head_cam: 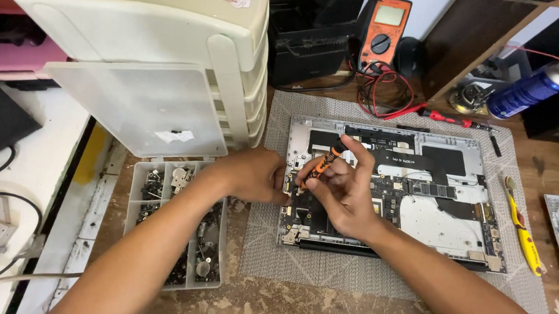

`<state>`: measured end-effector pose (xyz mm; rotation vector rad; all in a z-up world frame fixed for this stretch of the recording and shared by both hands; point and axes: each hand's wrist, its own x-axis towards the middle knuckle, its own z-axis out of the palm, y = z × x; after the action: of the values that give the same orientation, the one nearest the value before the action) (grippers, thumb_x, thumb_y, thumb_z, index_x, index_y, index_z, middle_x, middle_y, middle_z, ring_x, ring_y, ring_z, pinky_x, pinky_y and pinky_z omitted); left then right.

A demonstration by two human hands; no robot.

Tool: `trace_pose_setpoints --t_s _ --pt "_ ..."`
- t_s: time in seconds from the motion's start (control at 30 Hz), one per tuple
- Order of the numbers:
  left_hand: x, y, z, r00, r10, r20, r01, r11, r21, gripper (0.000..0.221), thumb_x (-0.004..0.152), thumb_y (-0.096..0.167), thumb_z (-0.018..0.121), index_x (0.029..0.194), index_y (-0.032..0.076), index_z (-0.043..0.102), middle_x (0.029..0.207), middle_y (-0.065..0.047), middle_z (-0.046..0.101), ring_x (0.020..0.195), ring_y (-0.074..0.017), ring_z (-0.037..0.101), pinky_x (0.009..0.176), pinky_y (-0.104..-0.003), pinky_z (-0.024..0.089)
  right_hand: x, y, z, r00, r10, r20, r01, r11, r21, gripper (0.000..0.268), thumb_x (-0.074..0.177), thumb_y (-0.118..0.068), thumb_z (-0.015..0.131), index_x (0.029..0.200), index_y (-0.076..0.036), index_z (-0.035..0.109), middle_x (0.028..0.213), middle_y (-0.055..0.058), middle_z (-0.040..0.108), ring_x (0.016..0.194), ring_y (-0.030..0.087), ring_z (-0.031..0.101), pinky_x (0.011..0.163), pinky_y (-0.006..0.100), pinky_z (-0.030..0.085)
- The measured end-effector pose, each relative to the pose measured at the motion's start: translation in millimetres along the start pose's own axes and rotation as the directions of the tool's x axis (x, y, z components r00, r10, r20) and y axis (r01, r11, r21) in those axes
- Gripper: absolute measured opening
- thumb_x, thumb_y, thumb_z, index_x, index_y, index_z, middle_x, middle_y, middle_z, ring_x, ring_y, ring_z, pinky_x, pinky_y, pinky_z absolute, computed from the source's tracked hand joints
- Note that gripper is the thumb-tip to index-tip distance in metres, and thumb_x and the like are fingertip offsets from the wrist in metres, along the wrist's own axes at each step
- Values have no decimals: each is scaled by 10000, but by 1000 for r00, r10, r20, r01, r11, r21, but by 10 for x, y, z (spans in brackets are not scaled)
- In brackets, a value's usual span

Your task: Using a screwdriver to fasten screws into a laptop motherboard to secure it to the internal chassis.

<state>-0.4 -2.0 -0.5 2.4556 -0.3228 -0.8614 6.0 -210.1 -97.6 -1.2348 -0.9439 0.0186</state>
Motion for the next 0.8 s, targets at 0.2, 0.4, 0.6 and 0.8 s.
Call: trace_pose_setpoints --t_s 0.2,0.4,0.6,0.8 --pt "-14 41 8 1000 -4 -21 5 1000 15 313 780 331 791 902 47 739 799 -131 726 840 -314 741 733 -421 601 -24 19 -4 1000 -11 -3 11 1000 -8 784 957 127 527 1535 -150 75 1014 227 672 888 284 700 795 383 627" --pt "-23 58 -22 999 16 -30 -15 1000 13 319 804 356 786 902 56 744 796 -136 726 841 -318 737 736 -412 602 -41 34 -4 1000 -21 -5 21 1000 -18 781 950 130 538 1529 -137 88 999 230 678 872 295 713 781 394 619" --pt "25 -8 34 998 33 -56 -32 999 21 251 840 299 736 866 49 747 774 -136 726 810 -319 736 722 -415 595 -59 78 -22 1000 -24 3 24 999 -22 792 936 143 549 1526 -125 94 993 231 683 869 299 719 788 392 620" --pt "57 -64 41 998 36 -59 -37 999 -24 207 924 212 643 908 48 769 761 -132 715 768 -305 708 737 -376 580 -70 78 17 998 -50 39 55 991 -124 784 907 140 599 1502 -74 134 984 220 699 832 314 724 741 422 619"
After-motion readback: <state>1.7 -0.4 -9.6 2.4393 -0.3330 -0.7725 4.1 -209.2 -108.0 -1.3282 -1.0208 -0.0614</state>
